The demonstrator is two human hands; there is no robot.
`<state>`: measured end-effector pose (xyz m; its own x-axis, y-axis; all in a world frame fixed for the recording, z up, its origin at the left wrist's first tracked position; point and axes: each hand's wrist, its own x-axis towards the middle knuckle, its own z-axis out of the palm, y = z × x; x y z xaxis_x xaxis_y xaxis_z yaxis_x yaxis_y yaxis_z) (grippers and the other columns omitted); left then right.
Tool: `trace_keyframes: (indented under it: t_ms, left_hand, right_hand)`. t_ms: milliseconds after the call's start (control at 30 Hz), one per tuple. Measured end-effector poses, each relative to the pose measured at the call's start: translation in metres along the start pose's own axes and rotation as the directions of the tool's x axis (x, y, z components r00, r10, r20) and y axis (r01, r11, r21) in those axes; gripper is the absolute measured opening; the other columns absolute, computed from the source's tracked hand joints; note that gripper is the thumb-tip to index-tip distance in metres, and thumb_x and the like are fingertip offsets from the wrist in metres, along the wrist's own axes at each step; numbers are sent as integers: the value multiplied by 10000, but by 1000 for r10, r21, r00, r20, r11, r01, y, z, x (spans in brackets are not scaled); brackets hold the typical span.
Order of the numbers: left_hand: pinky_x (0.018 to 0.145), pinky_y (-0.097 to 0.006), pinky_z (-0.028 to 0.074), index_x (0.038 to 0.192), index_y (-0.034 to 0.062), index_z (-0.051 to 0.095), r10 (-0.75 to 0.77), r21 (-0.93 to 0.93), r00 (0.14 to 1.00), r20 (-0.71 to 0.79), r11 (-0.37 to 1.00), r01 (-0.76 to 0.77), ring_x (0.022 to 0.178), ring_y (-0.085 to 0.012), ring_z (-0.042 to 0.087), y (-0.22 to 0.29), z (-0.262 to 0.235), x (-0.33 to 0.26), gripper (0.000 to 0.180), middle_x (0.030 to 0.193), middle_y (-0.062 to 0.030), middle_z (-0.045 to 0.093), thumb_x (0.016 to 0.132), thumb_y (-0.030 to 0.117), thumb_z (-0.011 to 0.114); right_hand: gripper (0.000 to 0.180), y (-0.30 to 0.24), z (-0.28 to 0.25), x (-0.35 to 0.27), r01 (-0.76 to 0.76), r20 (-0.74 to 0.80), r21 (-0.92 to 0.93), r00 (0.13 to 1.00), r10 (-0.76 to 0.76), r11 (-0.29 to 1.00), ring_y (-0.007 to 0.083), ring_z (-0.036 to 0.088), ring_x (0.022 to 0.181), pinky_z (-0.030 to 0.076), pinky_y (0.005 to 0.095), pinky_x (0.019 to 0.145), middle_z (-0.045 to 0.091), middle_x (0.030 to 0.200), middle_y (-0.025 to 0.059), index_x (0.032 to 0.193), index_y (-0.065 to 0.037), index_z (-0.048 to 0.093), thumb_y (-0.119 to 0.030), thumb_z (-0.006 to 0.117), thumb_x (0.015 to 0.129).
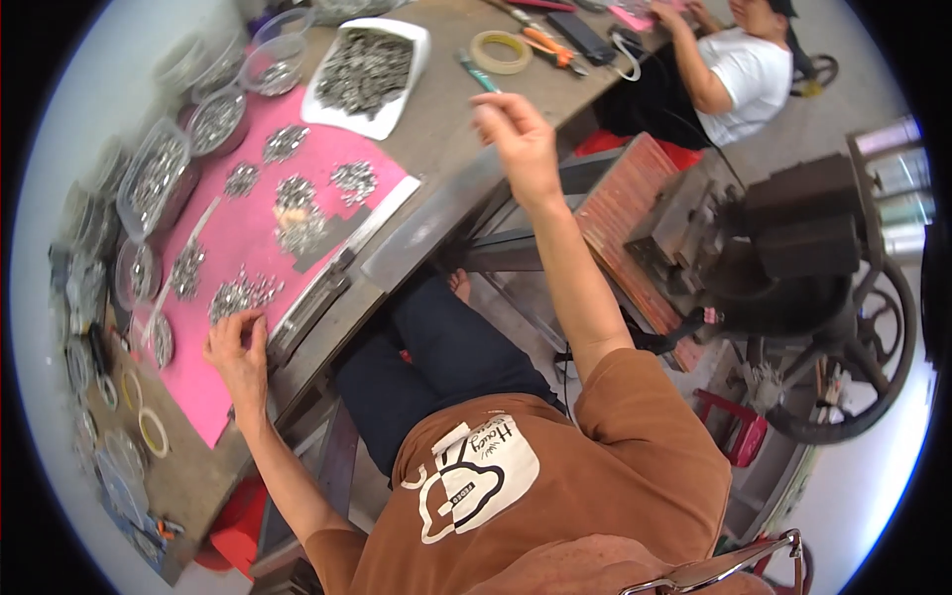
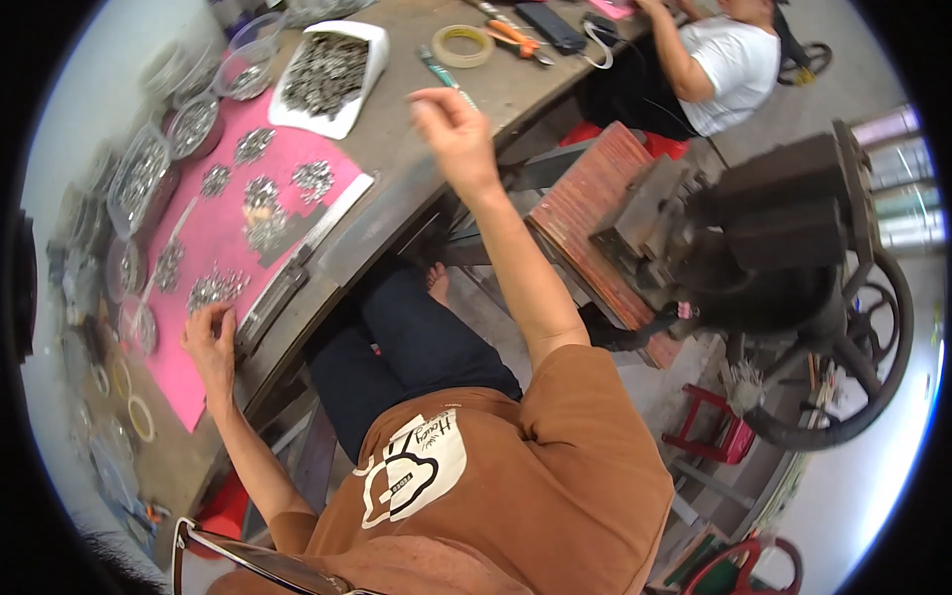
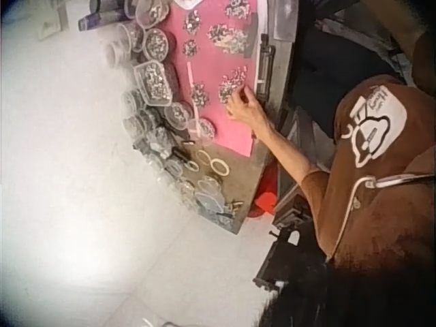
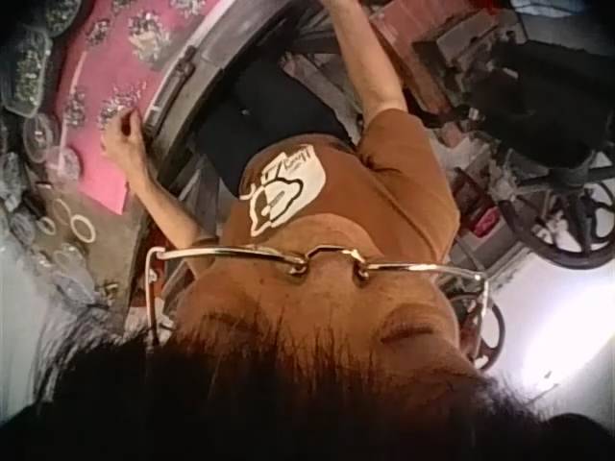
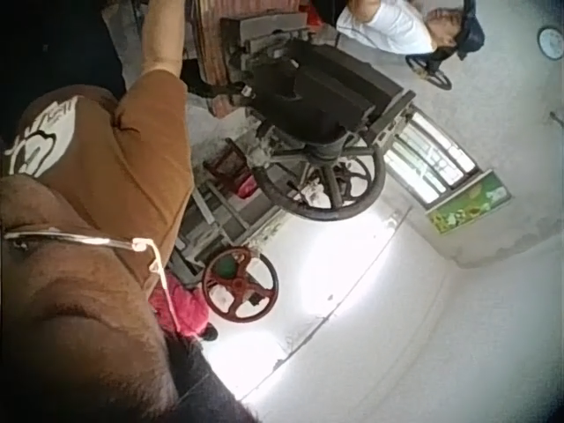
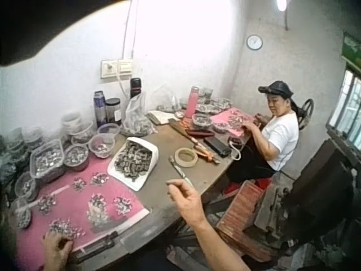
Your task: The person places small metal pieces into a metal track by hand. The person then inserts the metal track into a manual press machine and turns the wheel to press the pieces.
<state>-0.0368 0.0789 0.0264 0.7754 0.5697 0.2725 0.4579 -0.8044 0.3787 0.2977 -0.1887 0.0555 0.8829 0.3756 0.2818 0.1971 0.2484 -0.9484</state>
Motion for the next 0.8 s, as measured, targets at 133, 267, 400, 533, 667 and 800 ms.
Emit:
trace_keyframes:
  t_ms: [133,267,400,533,667,800]
  left_hand:
    - [997,-424,342,933,156,750,41,37,999,-25,999,-40,896,-222,591,-3,1,-1,67,846,-18,640,887,193,721]
    - [1014,-440,316,925,168,773,26,-11,998,-55,1000,-27,955,-236,586,5,2,2,76,882,-26,670,894,206,716]
    - [1017,-434,313,930,137,762,8,-6,997,-77,1000,-8,934,-230,576,4,-2,2,88,851,-31,628,886,207,730]
    - [999,-460,321,921,142,753,-1,-65,995,-99,998,-5,960,-251,583,11,3,7,86,881,-43,656,883,211,718]
    - [962,-430,337,883,152,735,-19,-98,996,-82,995,10,880,-235,594,-2,16,-2,80,847,-22,647,862,229,738]
    - [972,-401,337,885,150,737,-48,-101,995,-83,994,39,854,-190,583,-8,6,-15,66,793,7,603,862,211,745]
  right_hand:
    - [190,-13,99,-11,285,473,-307,874,-114,908,102,573,556,472,282,558,679,670,66,1080,-33,754,-143,675,946]
    - [256,1,172,-1,347,614,-385,788,-43,855,39,501,534,414,253,514,569,591,28,1203,-94,744,-166,676,967]
    - [297,26,225,-1,505,757,-444,654,8,741,252,682,608,529,404,603,703,709,134,1214,-105,736,-232,647,962]
    - [258,35,226,-14,658,854,-422,519,31,624,406,715,806,579,519,726,725,831,184,870,-90,746,-331,658,898]
    - [268,29,186,-66,552,679,-258,687,-258,793,373,661,646,499,453,550,640,689,171,799,-68,660,-284,671,956]
    - [190,45,139,-92,291,296,-196,928,-226,936,239,603,514,454,353,508,613,631,122,825,-6,663,-139,687,958]
